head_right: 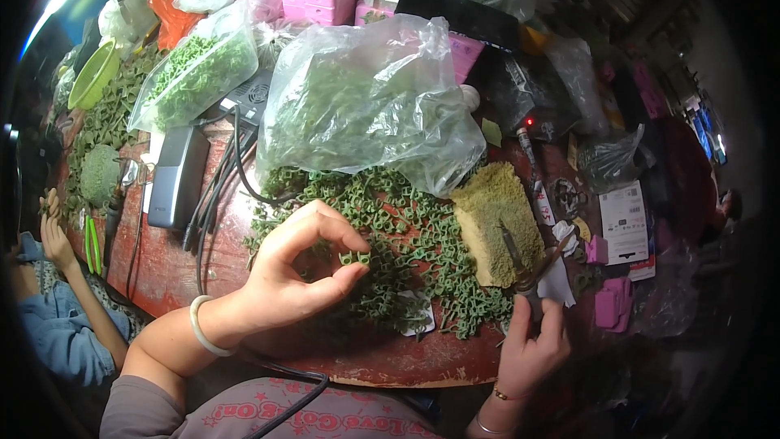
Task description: Soldering small green plastic leaf segments together using a handheld soldering tool.
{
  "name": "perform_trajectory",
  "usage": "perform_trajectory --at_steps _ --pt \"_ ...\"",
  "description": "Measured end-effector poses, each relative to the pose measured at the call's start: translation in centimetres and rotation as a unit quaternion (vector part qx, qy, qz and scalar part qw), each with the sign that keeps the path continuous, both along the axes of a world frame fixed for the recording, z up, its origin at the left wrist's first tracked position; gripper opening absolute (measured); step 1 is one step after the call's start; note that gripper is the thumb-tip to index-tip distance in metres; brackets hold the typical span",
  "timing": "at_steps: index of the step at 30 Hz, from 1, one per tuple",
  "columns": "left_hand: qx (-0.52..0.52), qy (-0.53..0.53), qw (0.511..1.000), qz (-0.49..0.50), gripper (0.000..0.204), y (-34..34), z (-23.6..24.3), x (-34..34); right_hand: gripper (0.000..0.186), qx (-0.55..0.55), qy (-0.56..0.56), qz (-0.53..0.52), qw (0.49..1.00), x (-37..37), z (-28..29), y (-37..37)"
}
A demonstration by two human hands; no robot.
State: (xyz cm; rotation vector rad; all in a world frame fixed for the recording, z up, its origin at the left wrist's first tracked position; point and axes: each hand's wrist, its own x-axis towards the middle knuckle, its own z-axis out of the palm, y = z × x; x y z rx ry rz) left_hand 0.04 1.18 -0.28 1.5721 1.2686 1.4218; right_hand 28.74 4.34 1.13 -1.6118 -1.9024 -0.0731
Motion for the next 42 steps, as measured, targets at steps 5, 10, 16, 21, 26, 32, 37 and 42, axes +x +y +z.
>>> perform_trajectory --at_steps 5,10,16,21,26,32,37,42 --pt "-0.174 -0.299 0.936 -0.068 0.016 -0.4 0.9 -0.1 0.019 -0.067 0.168 0.081 0.980 -4.3 -0.2 -0.8" --pt "-0.249 -0.446 0.844 -0.164 0.022 -0.2 1.3 -0.9 0.020 -0.213 0.164 0.137 0.953 -8.5 0.6 -0.4" --pt "-0.251 -0.377 0.855 -0.254 0.014 -0.3 0.1 -0.9 0.017 -0.159 0.135 0.217 0.954 -9.0 -0.4 0.5" --pt "-0.276 -0.427 0.829 -0.235 0.012 -0.5 1.1 -1.2 0.015 -0.148 0.094 0.224 0.959 -8.8 0.0 2.0" --pt "-0.250 -0.380 0.836 -0.307 0.012 -0.6 1.1 -1.4 0.021 -0.213 0.095 0.256 0.938 -9.5 0.1 2.0" --pt "-0.285 -0.342 0.847 -0.290 0.013 -0.8 1.1 -1.5 0.024 -0.182 0.034 0.266 0.946 -9.6 -0.1 2.1" --pt "-0.257 -0.357 0.869 -0.227 0.012 -0.5 0.9 -1.0 0.021 -0.178 0.080 0.209 0.958 -9.1 -0.2 2.5" --pt "-0.256 -0.362 0.870 -0.216 0.011 -0.6 1.2 -1.2 0.020 -0.193 0.089 0.251 0.945 -9.4 -0.4 2.4"
